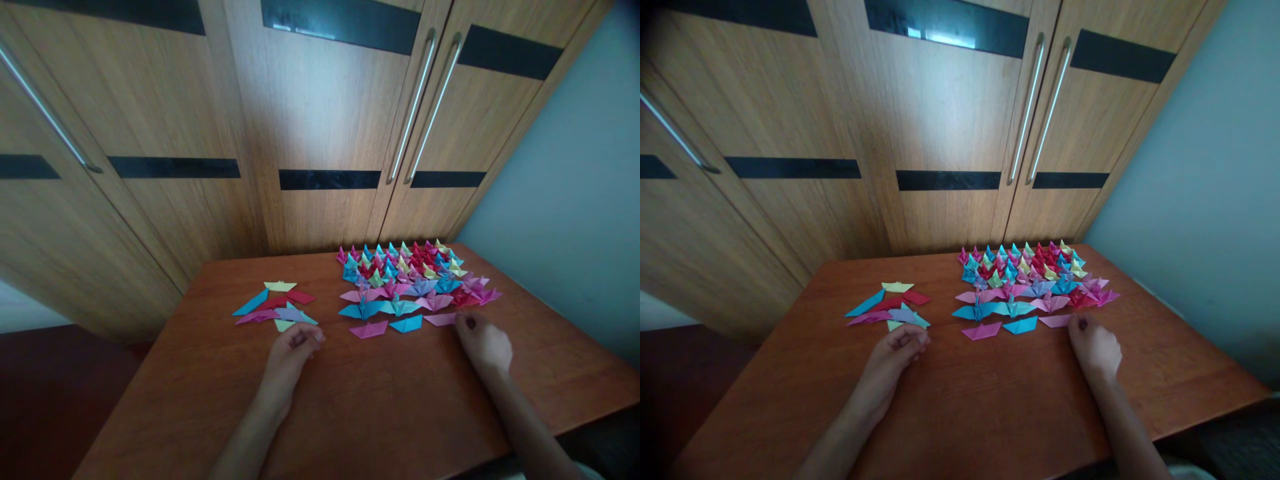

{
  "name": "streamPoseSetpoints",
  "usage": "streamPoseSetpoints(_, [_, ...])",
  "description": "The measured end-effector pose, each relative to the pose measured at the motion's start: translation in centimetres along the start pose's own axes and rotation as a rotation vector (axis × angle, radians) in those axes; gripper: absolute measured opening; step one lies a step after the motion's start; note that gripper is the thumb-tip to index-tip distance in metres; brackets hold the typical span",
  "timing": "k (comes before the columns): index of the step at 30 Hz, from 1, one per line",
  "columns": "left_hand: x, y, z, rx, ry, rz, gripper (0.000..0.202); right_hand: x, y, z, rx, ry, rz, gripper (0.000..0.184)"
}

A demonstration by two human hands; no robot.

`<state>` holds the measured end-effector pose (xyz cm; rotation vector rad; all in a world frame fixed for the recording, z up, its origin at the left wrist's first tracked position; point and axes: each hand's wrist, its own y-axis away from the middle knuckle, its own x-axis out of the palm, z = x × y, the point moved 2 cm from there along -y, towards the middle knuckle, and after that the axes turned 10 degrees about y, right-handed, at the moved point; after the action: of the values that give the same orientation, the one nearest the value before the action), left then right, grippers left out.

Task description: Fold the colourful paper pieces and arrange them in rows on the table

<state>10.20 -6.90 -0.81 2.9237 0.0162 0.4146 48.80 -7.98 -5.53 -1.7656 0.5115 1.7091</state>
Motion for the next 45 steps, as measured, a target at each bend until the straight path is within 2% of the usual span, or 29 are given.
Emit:
streamPoseSetpoints(2, [-0.6,-0.5,-0.3,0.033,-0.042,0.011,0.014,-0.4,1.0,0.9,-0.035,-0.086,-0.077,0.043])
streamPoseSetpoints(4, [-2.0,-1.5,-1.0,0.128,-0.148,-0.017,0.018,-1.0,2.5,2.7,-0.141,-0.227,-0.141,0.038])
streamPoseSetpoints(8, [-6.9,-4.1,-3.1,0.434,-0.604,-0.299,0.028,-2.3,6.6,8.0,-0.451,-0.495,-0.166,0.036])
streamPoseSetpoints(9, [-8.1,-4.6,-3.5,0.471,-0.759,-0.321,0.032,-2.6,7.7,9.4,-0.516,-0.535,-0.164,0.035])
streamPoseSetpoints(12, [-10.7,-5.6,-4.2,0.522,-1.095,-0.314,0.034,-3.1,10.4,12.8,-0.644,-0.596,-0.115,0.033])
streamPoseSetpoints(14, [-11.5,-5.8,-4.1,0.522,-1.208,-0.274,0.035,-3.1,11.7,14.1,-0.708,-0.616,-0.087,0.031])
streamPoseSetpoints(20, [-11.5,-5.9,-2.4,0.605,-1.352,-0.108,0.032,-2.5,13.1,14.7,-0.854,-0.668,-0.061,0.027])
streamPoseSetpoints(23, [-11.4,-5.8,-2.0,0.573,-1.441,-0.074,0.031,-2.4,13.1,14.6,-0.857,-0.701,-0.071,0.027])
streamPoseSetpoints(27, [-11.4,-5.4,-2.3,0.507,-1.516,-0.051,0.030,-2.4,13.2,14.6,-0.873,-0.703,-0.059,0.025])
streamPoseSetpoints(33, [-10.9,-4.7,-2.8,0.479,-1.591,-0.032,0.031,-2.2,13.1,14.6,-0.868,-0.721,-0.047,0.025])
streamPoseSetpoints(39, [-10.9,-4.5,-2.9,0.451,-1.566,-0.014,0.032,-2.2,13.0,14.6,-0.855,-0.725,-0.044,0.025])
streamPoseSetpoints(45, [-10.7,-4.2,-3.1,0.348,-1.569,-0.022,0.033,-2.4,12.9,14.6,-0.848,-0.712,-0.016,0.026])
